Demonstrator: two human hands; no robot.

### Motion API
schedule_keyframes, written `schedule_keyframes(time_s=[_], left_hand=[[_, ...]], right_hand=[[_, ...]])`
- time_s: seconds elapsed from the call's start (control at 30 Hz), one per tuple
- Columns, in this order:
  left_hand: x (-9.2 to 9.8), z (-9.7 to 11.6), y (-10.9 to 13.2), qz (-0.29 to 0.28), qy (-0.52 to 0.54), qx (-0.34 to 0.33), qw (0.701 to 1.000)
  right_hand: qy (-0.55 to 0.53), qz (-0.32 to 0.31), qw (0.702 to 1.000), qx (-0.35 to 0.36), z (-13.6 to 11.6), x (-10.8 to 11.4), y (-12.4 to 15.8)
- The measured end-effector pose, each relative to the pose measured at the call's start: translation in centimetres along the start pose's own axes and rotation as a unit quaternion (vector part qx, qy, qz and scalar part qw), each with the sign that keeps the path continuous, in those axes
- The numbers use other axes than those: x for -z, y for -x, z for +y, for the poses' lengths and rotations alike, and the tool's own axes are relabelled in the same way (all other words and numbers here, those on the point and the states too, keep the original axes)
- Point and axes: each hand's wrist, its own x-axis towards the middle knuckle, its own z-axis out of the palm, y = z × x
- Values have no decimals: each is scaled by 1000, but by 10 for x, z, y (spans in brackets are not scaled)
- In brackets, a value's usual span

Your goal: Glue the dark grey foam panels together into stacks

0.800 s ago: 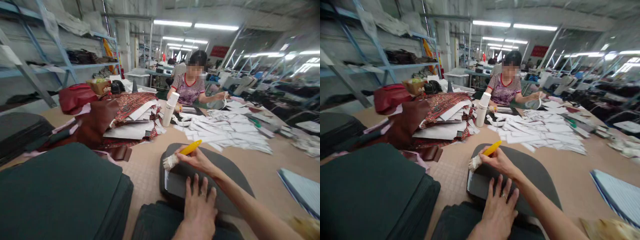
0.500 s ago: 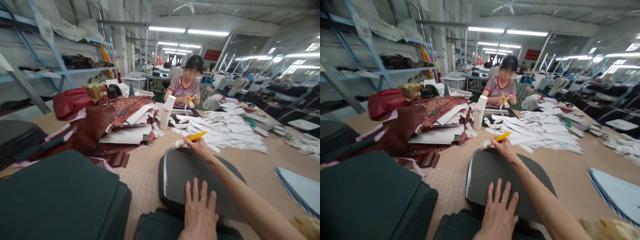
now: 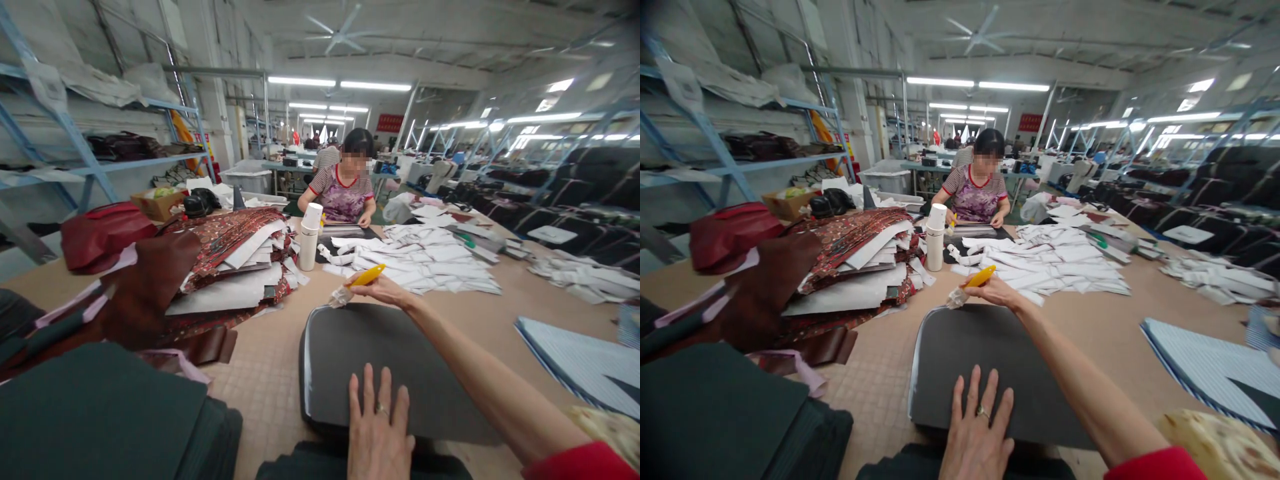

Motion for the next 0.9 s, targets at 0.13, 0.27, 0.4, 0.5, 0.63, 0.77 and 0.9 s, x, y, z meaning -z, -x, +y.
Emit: schedule_keyframes(time_s=[0.13,0.27,0.4,0.5,0.63,0.77,0.9], left_hand=[[-6,-1,0,47,-43,-18,998],[-14,-2,-1,86,-93,-28,992],[-20,-3,0,116,-138,-36,983],[-22,-4,-1,130,-161,-43,977],[-24,-6,-2,146,-184,-47,971],[-27,-7,-2,158,-197,-45,966],[-31,-8,-2,167,-207,-42,963]], right_hand=[[21,8,999,-25,23,33,19],[32,41,998,-47,46,60,40],[33,70,995,-59,65,81,64],[31,90,993,-71,75,93,86],[35,144,985,-88,85,106,120],[44,215,968,-117,90,116,156],[46,283,950,-123,83,113,169]])
